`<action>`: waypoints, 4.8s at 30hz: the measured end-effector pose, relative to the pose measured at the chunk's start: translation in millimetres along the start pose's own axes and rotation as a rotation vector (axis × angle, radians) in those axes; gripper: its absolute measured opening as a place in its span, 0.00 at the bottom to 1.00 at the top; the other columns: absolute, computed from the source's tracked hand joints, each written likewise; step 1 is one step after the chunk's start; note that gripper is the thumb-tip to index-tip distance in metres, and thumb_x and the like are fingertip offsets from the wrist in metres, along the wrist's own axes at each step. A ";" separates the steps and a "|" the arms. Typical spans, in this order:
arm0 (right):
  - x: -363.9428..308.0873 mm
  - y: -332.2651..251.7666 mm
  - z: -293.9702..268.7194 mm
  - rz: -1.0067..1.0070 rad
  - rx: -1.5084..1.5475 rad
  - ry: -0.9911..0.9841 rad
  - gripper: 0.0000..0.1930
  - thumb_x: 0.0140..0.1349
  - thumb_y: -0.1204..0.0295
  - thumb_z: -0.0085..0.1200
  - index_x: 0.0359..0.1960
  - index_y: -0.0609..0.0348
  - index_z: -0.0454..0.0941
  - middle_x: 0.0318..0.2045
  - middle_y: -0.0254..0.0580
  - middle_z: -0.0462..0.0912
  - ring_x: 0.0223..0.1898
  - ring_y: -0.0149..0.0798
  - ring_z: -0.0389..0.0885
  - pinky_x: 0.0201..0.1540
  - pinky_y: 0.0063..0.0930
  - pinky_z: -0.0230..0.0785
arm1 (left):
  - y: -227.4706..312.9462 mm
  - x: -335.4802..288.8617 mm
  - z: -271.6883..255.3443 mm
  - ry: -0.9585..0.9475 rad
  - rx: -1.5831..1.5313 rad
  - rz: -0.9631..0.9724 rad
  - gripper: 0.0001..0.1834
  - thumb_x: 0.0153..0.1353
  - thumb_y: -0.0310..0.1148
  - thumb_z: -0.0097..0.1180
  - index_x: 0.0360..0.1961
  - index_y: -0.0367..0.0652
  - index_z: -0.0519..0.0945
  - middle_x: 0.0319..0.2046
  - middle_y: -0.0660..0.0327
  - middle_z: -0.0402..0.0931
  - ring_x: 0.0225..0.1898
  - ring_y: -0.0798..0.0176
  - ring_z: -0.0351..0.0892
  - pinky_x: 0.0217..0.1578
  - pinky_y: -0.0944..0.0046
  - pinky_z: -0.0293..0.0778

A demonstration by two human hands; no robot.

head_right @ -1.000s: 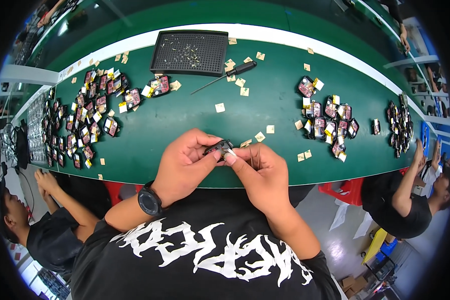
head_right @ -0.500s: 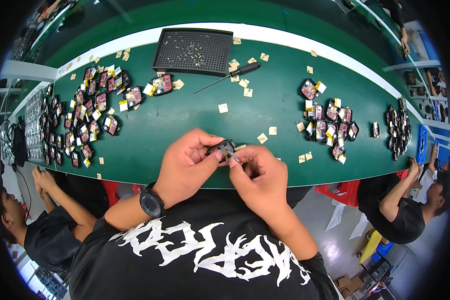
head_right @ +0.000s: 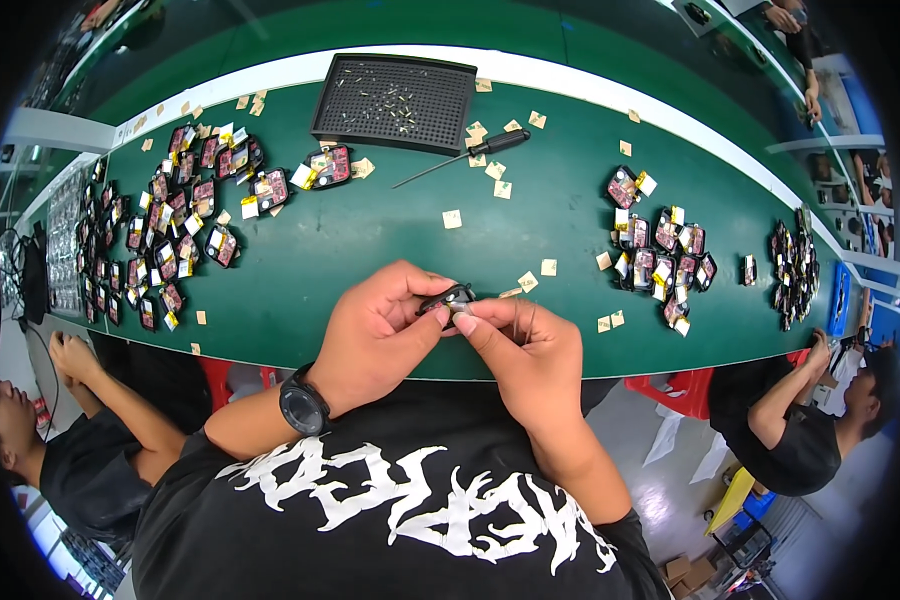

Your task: Assembling small components into smartwatch bodies on a production line.

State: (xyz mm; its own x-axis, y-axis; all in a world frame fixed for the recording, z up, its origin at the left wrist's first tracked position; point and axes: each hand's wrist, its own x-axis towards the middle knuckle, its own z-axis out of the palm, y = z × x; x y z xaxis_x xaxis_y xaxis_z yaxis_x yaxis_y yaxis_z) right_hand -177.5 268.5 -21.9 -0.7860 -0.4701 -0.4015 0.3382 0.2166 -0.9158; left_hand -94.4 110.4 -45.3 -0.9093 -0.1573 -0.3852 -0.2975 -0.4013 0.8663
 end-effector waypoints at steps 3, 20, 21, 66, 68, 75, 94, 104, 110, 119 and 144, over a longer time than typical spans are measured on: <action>1.1 0.3 1.4 0.061 0.048 0.022 0.06 0.63 0.77 0.66 0.40 0.66 0.86 0.32 0.34 0.86 0.29 0.21 0.75 0.33 0.15 0.65 | -4.2 0.7 -0.7 -0.018 -0.046 0.078 0.12 0.69 0.15 0.50 0.52 0.33 0.73 0.49 0.56 0.78 0.49 0.69 0.81 0.51 0.66 0.81; 12.6 4.2 -10.2 0.063 0.000 -0.067 0.12 0.59 0.76 0.70 0.42 0.68 0.82 0.30 0.28 0.78 0.28 0.18 0.70 0.28 0.13 0.61 | -3.4 -5.5 -4.8 -0.142 -0.116 0.132 0.13 0.69 0.16 0.50 0.54 0.32 0.74 0.48 0.59 0.79 0.48 0.72 0.81 0.47 0.72 0.78; 11.7 4.8 -10.4 0.053 0.005 -0.065 0.12 0.60 0.76 0.70 0.42 0.68 0.82 0.29 0.28 0.78 0.28 0.18 0.70 0.28 0.13 0.61 | -3.2 -6.1 -4.3 -0.143 -0.110 0.150 0.14 0.69 0.15 0.49 0.54 0.32 0.74 0.49 0.59 0.78 0.49 0.71 0.81 0.49 0.71 0.79; -12.0 7.6 -1.2 -0.441 -0.444 -0.051 0.19 0.64 0.84 0.57 0.57 0.62 0.80 0.38 0.43 0.83 0.32 0.29 0.79 0.37 0.22 0.72 | 0.8 -9.1 -9.3 -0.036 0.318 0.223 0.25 0.68 0.16 0.46 0.67 0.33 0.71 0.52 0.52 0.79 0.52 0.63 0.84 0.56 0.65 0.78; -12.6 5.5 0.5 -0.363 -0.441 -0.064 0.19 0.65 0.83 0.56 0.58 0.64 0.80 0.37 0.43 0.84 0.32 0.30 0.80 0.39 0.22 0.73 | -0.6 -9.4 -9.1 -0.025 0.316 0.260 0.25 0.68 0.16 0.47 0.67 0.34 0.72 0.50 0.53 0.81 0.50 0.64 0.84 0.54 0.65 0.79; -12.7 1.0 -0.4 -0.156 -0.241 -0.090 0.19 0.69 0.79 0.53 0.61 0.69 0.76 0.35 0.37 0.84 0.36 0.26 0.78 0.45 0.20 0.70 | -12.7 -1.9 -4.2 -0.067 -0.088 0.227 0.24 0.69 0.16 0.49 0.67 0.31 0.70 0.50 0.57 0.80 0.48 0.70 0.80 0.51 0.69 0.78; -15.6 14.8 -186.9 -0.400 -1.014 0.586 0.26 0.55 0.74 0.70 0.57 0.64 0.77 0.52 0.52 0.77 0.55 0.51 0.76 0.61 0.37 0.67 | 40.3 -89.0 -241.1 1.310 0.934 0.380 0.17 0.67 0.31 0.63 0.54 0.36 0.82 0.37 0.63 0.77 0.34 0.71 0.74 0.38 0.69 0.73; -17.7 7.5 -184.3 -0.336 -0.776 0.669 0.21 0.49 0.72 0.74 0.44 0.67 0.81 0.37 0.38 0.76 0.29 0.31 0.71 0.32 0.26 0.65 | 71.4 -62.6 -219.4 1.400 1.661 0.446 0.22 0.67 0.40 0.62 0.56 0.36 0.81 0.56 0.45 0.75 0.56 0.43 0.75 0.57 0.50 0.71; -39.1 -12.6 -178.2 -0.294 -0.736 0.538 0.22 0.44 0.75 0.75 0.41 0.67 0.81 0.36 0.35 0.75 0.24 0.25 0.65 0.27 0.22 0.59 | 60.9 -40.1 -65.9 0.884 1.005 0.513 0.13 0.66 0.26 0.59 0.51 0.39 0.83 0.47 0.57 0.83 0.48 0.57 0.81 0.51 0.60 0.74; -26.9 -41.9 -67.8 -0.537 -0.625 -0.059 0.25 0.48 0.70 0.77 0.48 0.61 0.82 0.40 0.36 0.77 0.33 0.28 0.74 0.31 0.23 0.68 | 25.6 10.2 35.0 -0.346 -0.126 -0.081 0.27 0.72 0.30 0.56 0.70 0.37 0.67 0.50 0.56 0.81 0.46 0.70 0.80 0.44 0.69 0.76; -25.6 -15.9 -27.1 0.196 0.258 -0.203 0.09 0.78 0.67 0.45 0.51 0.58 0.69 0.29 0.39 0.80 0.23 0.23 0.66 0.26 0.17 0.58 | 33.7 -2.6 -6.5 -0.102 -0.006 -0.116 0.14 0.73 0.30 0.54 0.55 0.32 0.77 0.41 0.57 0.83 0.36 0.66 0.87 0.34 0.72 0.82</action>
State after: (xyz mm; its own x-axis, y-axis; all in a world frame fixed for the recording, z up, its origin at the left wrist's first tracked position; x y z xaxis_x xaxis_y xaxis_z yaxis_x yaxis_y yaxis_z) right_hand -176.8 300.2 3.3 -0.5840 -0.6067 -0.5394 0.6110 0.1089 -0.7841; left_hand -100.2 91.4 -17.2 -0.8941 -0.0171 -0.4476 -0.4006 -0.4165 0.8161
